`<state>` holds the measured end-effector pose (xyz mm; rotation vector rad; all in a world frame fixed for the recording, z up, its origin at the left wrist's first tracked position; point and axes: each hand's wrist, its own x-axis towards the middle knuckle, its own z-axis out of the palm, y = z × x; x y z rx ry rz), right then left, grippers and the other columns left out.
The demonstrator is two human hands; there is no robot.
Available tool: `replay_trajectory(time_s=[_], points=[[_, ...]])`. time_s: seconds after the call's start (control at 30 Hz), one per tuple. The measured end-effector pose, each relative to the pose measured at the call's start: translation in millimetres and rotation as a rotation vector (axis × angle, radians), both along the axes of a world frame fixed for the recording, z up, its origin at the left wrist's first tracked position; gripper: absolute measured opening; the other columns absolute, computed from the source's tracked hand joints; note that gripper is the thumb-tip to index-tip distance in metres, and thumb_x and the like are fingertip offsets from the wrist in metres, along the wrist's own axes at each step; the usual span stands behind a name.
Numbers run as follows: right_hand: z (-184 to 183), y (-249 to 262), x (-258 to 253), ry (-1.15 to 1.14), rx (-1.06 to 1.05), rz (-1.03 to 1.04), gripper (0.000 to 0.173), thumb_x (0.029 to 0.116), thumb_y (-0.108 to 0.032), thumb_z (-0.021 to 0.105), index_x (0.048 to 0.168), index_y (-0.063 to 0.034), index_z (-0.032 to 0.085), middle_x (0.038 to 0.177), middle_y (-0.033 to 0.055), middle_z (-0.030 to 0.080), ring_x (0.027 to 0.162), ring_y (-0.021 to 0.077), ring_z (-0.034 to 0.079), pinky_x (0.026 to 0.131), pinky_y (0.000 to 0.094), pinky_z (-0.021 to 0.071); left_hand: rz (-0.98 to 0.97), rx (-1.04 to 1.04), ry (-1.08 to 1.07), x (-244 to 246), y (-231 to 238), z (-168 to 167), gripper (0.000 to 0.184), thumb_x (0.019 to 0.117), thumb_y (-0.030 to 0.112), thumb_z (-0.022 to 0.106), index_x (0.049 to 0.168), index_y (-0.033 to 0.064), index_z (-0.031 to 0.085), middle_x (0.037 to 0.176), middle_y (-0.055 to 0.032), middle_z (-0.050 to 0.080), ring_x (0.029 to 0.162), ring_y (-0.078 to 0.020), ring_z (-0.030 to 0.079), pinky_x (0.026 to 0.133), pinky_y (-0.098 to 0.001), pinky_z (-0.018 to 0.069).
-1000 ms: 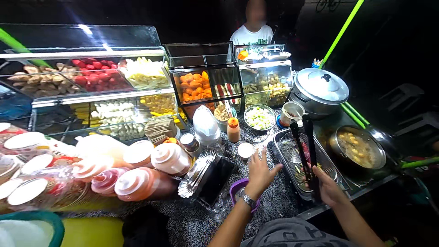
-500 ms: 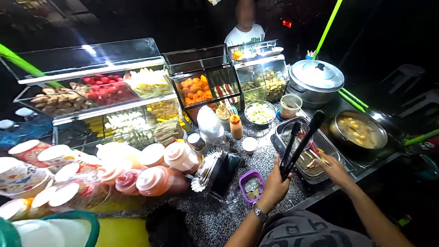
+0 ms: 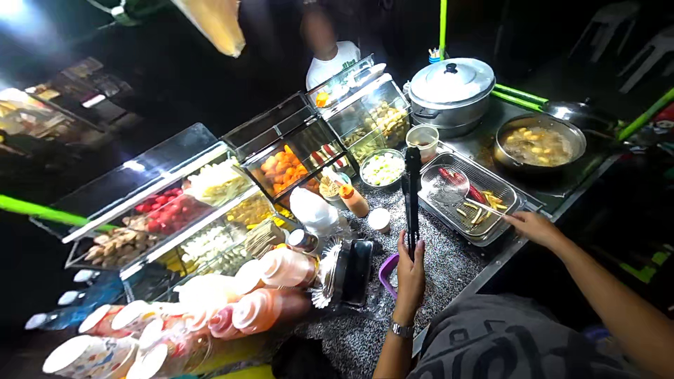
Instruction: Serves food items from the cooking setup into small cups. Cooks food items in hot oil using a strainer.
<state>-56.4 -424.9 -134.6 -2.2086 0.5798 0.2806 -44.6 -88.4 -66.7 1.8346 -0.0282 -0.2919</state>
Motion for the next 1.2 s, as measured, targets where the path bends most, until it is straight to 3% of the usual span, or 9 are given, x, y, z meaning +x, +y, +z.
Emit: replay_trajectory(time_s=[0.13, 0.23, 0.3, 0.37, 0.47, 0.67, 0.87, 1.03, 1.2], points=[[25, -26, -11, -0.150, 0.319, -0.190, 0.034, 0.1109, -0.018, 0.045, 0.129, 0.0083, 0.056, 0.098, 0.0191, 0.062, 0.080, 0.0211, 0.058, 0.079, 0.0400, 0.0507, 0.052, -0.033, 0.049, 3, -25, -1, 0.059, 0.1097, 0.026, 0.041, 0.161, 0.0064, 0.019, 0.090, -0.0101, 0.056, 0.049, -0.0073, 0.041, 0.045, -0.0254, 0.0409], [38, -73, -20, -0.235, 0.282, -0.277, 0.039, 0.1105, -0.020, 0.048, 0.143, 0.0019, 0.045, 0.113, 0.0230, 0.065, 0.081, 0.0274, 0.064, 0.075, 0.0462, 0.0551, 0.001, 0.002, 0.049, 8, -50, -11, 0.060, 0.1073, 0.019, 0.042, 0.162, 0.0082, 0.019, 0.099, -0.0108, 0.054, 0.050, -0.0059, 0.039, 0.045, -0.0243, 0.0385], [47, -111, -24, -0.258, 0.036, -0.317, 0.043, 0.1108, -0.023, 0.047, 0.144, 0.0039, 0.046, 0.115, 0.0299, 0.067, 0.093, 0.0425, 0.068, 0.085, 0.0602, 0.0530, -0.097, 0.140, -0.019, 12, -65, -17, 0.063, 0.1069, 0.026, 0.047, 0.161, 0.0058, 0.022, 0.117, -0.0179, 0.058, 0.063, -0.0117, 0.049, 0.057, -0.0312, 0.0452], [52, -146, -22, -0.193, -0.218, -0.381, 0.041, 0.1103, -0.025, 0.047, 0.140, 0.0021, 0.053, 0.117, 0.0351, 0.066, 0.107, 0.0548, 0.065, 0.091, 0.0725, 0.0476, -0.161, 0.264, -0.067, 15, -83, -21, 0.067, 0.1051, 0.031, 0.052, 0.160, 0.0033, 0.025, 0.135, -0.0271, 0.055, 0.092, -0.0253, 0.061, 0.081, -0.0442, 0.0513], [53, -181, -5, -0.007, -0.454, -0.373, 0.041, 0.1096, -0.021, 0.047, 0.146, -0.0021, 0.054, 0.129, 0.0361, 0.061, 0.119, 0.0579, 0.059, 0.094, 0.0756, 0.0431, -0.205, 0.340, -0.068, 23, -111, -34, 0.068, 0.1051, 0.030, 0.053, 0.159, -0.0005, 0.027, 0.145, -0.0334, 0.047, 0.126, -0.0415, 0.055, 0.104, -0.0549, 0.0443], [14, -204, 33, 0.102, -0.532, -0.216, 0.047, 0.1055, -0.008, 0.050, 0.152, -0.0002, 0.046, 0.137, 0.0376, 0.054, 0.120, 0.0595, 0.056, 0.093, 0.0725, 0.0458, -0.129, 0.572, 0.007, 41, -148, -59, 0.068, 0.1053, 0.034, 0.057, 0.159, 0.0035, 0.029, 0.140, -0.0386, 0.047, 0.112, -0.0491, 0.060, 0.095, -0.0595, 0.0490], [32, -210, 15, 0.184, -0.597, -0.029, 0.046, 0.1068, -0.011, 0.050, 0.153, -0.0065, 0.048, 0.136, 0.0310, 0.058, 0.115, 0.0535, 0.061, 0.089, 0.0676, 0.0495, -0.075, 0.689, 0.043, 41, -163, -70, 0.071, 0.1038, 0.038, 0.059, 0.159, 0.0048, 0.030, 0.142, -0.0386, 0.046, 0.111, -0.0506, 0.062, 0.094, -0.0600, 0.0511], [62, -240, 5, 0.039, -0.718, -0.010, 0.043, 0.1099, -0.017, 0.047, 0.152, -0.0107, 0.050, 0.131, 0.0290, 0.062, 0.115, 0.0515, 0.061, 0.087, 0.0651, 0.0498, -0.136, 0.927, 0.105, 42, -177, -56, 0.084, 0.0980, 0.055, 0.061, 0.158, 0.0045, 0.031, 0.133, -0.0298, 0.060, 0.110, -0.0457, 0.067, 0.093, -0.0626, 0.0516], [38, -265, 45, -0.031, -0.745, 0.005, 0.050, 0.1036, 0.002, 0.048, 0.153, -0.0048, 0.046, 0.134, 0.0341, 0.057, 0.122, 0.0570, 0.055, 0.095, 0.0691, 0.0451, -0.266, 1.113, 0.207, 49, -206, -43, 0.092, 0.0944, 0.068, 0.056, 0.158, 0.0062, 0.030, 0.111, -0.0219, 0.072, 0.106, -0.0402, 0.070, 0.091, -0.0576, 0.0535]])
